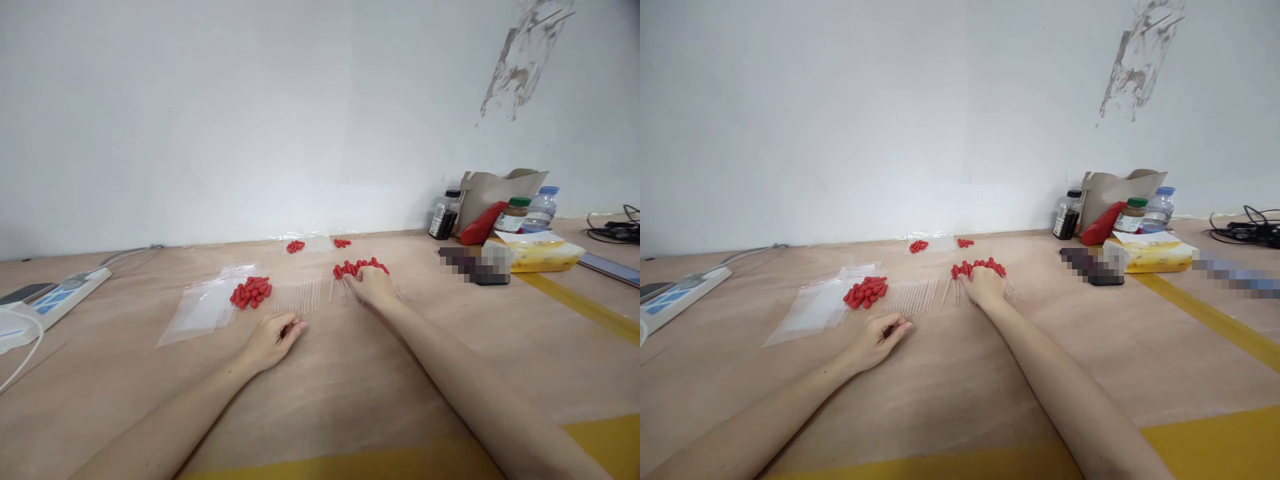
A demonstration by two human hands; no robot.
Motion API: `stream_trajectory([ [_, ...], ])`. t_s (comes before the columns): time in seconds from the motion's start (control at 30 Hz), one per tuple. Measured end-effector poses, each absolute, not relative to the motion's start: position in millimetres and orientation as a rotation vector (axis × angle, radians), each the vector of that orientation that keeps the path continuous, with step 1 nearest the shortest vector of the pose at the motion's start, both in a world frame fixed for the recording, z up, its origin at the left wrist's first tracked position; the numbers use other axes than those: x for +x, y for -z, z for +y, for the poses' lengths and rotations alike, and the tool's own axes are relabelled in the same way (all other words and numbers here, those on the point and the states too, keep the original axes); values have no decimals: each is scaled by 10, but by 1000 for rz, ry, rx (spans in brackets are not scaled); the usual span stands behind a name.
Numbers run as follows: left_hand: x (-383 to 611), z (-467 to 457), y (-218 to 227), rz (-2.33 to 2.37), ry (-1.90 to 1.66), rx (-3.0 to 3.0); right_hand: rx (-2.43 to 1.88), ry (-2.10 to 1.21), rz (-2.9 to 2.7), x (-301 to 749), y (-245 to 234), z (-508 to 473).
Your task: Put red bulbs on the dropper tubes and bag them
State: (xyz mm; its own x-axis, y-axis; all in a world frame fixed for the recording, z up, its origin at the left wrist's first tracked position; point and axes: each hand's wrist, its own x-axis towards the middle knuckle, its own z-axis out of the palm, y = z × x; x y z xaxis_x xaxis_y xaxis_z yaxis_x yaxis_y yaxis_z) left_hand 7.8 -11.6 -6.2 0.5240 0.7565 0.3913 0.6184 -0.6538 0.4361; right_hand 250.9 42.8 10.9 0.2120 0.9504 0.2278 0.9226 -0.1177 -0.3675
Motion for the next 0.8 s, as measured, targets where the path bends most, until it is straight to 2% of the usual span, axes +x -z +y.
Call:
stream_trajectory([
  [0.3, 111, -153, 82, 1210, -820, 2547, -2097, -160, -1958, 1989, -160, 422],
  [0.47, -48, 81, -112, 1570, -1021, 2567, -2082, -203, -2025, 1911, -213, 473],
  [0.6, -401, 578, -484, 2127, -643, 2228, -2039, -156, -2023, 1991, -260, 318],
  [0.8, -646, 1183, -697, 2151, -340, 2114, -1857, 58, -2066, 2379, -215, -155],
])
